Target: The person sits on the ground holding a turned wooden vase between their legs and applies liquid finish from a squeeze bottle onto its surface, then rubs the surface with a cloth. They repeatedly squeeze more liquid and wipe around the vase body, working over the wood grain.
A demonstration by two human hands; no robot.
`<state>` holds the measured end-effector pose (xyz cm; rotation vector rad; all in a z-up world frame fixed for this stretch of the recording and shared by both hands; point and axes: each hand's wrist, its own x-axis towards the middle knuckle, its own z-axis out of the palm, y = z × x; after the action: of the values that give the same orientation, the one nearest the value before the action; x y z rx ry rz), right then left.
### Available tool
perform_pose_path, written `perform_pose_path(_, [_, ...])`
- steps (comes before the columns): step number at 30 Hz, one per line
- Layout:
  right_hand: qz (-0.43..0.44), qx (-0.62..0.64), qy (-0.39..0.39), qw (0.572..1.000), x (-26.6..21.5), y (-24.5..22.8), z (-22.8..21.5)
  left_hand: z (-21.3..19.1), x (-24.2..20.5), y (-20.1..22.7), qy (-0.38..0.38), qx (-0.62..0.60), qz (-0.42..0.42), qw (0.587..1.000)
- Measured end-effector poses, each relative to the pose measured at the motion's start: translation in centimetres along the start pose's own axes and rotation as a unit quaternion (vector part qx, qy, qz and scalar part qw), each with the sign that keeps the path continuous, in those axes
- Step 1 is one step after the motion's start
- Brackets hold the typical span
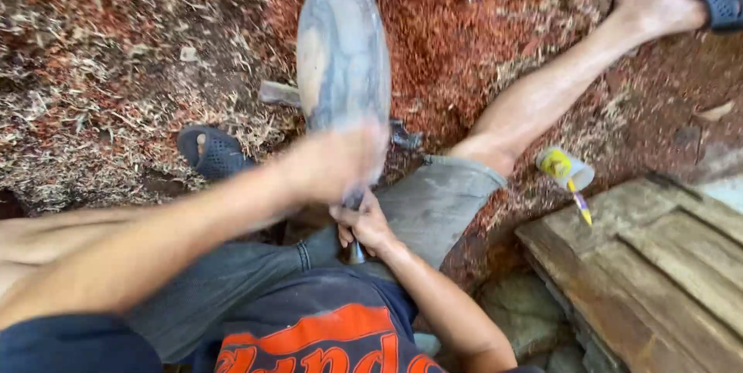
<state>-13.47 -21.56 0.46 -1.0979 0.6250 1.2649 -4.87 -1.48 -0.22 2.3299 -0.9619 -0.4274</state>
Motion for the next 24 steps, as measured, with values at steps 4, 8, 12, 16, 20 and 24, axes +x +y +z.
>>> perform_pose_path(4, [-0.005, -0.018, -0.01, 1.0, -1.1, -2.6, 1.9, -6.9, 5.2, -9.3, 0.049, -0.071, -0.227, 0.97])
perform_pose_path(8, [-0.002, -0.008, -0.008, 1.0, 0.1, 0.1, -0.1, -1.6, 3.6, -1.6, 0.003, -0.04, -0.177, 0.983])
perform_pose_path(12, [-0.002, -0.066, -0.048, 0.997, 1.1, 3.2, -2.2, -1.0, -0.9, 1.5, 0.027, 0.048, 0.042, 0.998])
perform_pose_path(16, [-0.009, -0.008, -0.01, 1.0, -1.1, -2.1, 1.5, -6.9, 2.9, -7.8, 0.137, -0.056, -0.124, 0.981])
perform_pose_path(20, [-0.007, -0.023, -0.034, 0.999, -0.2, 0.1, -0.4, -4.1, 0.5, -1.3, 0.141, -0.078, -0.116, 0.98])
perform_pose_path(24, [0.015, -0.07, -0.039, 0.997, 0.7, 1.7, -1.6, 1.7, -3.2, 0.1, 0.094, -0.053, 0.106, 0.988])
